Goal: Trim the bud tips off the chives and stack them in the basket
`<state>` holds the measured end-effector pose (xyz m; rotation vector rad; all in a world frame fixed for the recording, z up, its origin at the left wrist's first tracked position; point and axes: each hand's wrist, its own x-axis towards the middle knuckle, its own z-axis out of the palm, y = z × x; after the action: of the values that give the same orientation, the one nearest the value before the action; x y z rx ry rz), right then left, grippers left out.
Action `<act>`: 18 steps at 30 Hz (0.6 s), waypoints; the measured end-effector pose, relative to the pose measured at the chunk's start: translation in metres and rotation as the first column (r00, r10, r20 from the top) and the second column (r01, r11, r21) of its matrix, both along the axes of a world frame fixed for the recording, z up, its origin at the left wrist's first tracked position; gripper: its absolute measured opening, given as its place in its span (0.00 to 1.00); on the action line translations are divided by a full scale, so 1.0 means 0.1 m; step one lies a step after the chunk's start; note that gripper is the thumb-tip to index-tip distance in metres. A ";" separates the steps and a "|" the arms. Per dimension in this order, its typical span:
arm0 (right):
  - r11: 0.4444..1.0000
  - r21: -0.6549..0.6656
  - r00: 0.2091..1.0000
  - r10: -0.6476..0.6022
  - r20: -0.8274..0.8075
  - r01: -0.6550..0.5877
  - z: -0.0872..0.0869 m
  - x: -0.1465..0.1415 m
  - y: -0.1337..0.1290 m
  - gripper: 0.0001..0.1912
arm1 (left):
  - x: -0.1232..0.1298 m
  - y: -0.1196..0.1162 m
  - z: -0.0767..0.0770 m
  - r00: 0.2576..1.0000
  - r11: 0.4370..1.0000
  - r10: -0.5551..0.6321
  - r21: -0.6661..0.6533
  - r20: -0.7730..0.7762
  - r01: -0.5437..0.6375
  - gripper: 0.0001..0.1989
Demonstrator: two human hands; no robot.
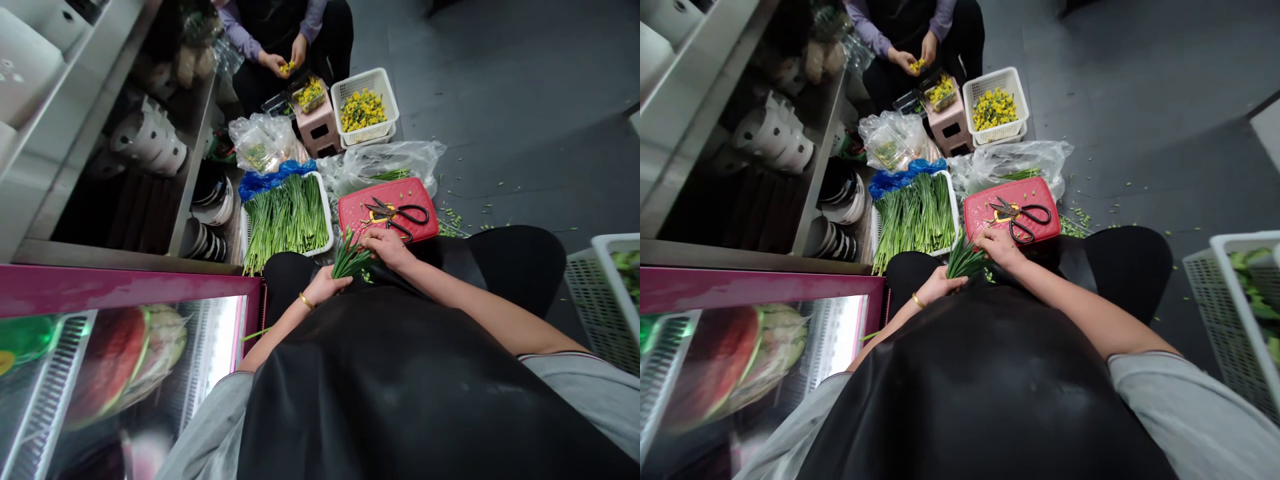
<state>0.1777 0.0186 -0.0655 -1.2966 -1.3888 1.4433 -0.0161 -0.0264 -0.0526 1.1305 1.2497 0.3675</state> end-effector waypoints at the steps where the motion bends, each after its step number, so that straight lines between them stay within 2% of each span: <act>1: 0.990 -0.126 0.992 -0.073 -0.106 0.059 -0.04 -0.04 0.00 0.12 | 0.00 0.00 0.00 1.000 1.000 0.006 0.004 0.000 -0.006 0.21; 2: 0.973 -0.214 0.977 -0.128 -0.173 0.090 -0.08 -0.08 0.00 0.14 | 0.00 0.01 0.00 1.000 1.000 0.006 0.004 0.002 -0.006 0.21; 4: 0.955 -0.271 0.958 -0.186 -0.217 0.124 -0.15 -0.13 0.00 0.15 | 0.01 0.02 0.01 1.000 1.000 -0.003 0.004 0.009 0.003 0.22; 8: 0.946 -0.248 0.947 -0.259 -0.189 0.209 -0.23 -0.19 0.02 0.17 | 0.04 0.06 0.02 1.000 1.000 -0.027 0.011 0.001 0.027 0.22; 12: 0.953 -0.247 0.957 -0.226 -0.184 0.177 -0.16 -0.14 0.02 0.19 | 0.02 0.08 0.06 0.999 0.999 -0.039 -0.020 -0.001 0.039 0.22; 13: 0.970 -0.214 0.975 -0.154 -0.159 0.118 -0.11 -0.08 0.02 0.20 | 0.01 0.08 0.07 0.999 0.999 -0.042 -0.028 0.003 0.042 0.21; 15: 0.989 -0.057 0.991 0.133 -0.030 -0.135 0.04 0.10 0.02 0.19 | -0.02 0.07 0.08 0.999 0.998 -0.052 -0.044 0.016 0.053 0.20; 16: 0.949 0.036 0.948 0.309 0.078 -0.312 0.13 0.20 0.02 0.18 | -0.03 0.06 0.09 0.998 0.997 -0.063 -0.052 0.028 0.064 0.20; 18: 0.763 0.148 0.761 0.566 0.318 -0.630 0.31 0.38 0.01 0.16 | -0.04 0.05 0.11 0.994 0.993 -0.090 -0.065 0.069 0.094 0.17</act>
<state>0.2154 0.0191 -0.0348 -0.9225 -2.2408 1.4600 -0.0205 -0.0214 -0.0419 1.1055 1.1402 0.2885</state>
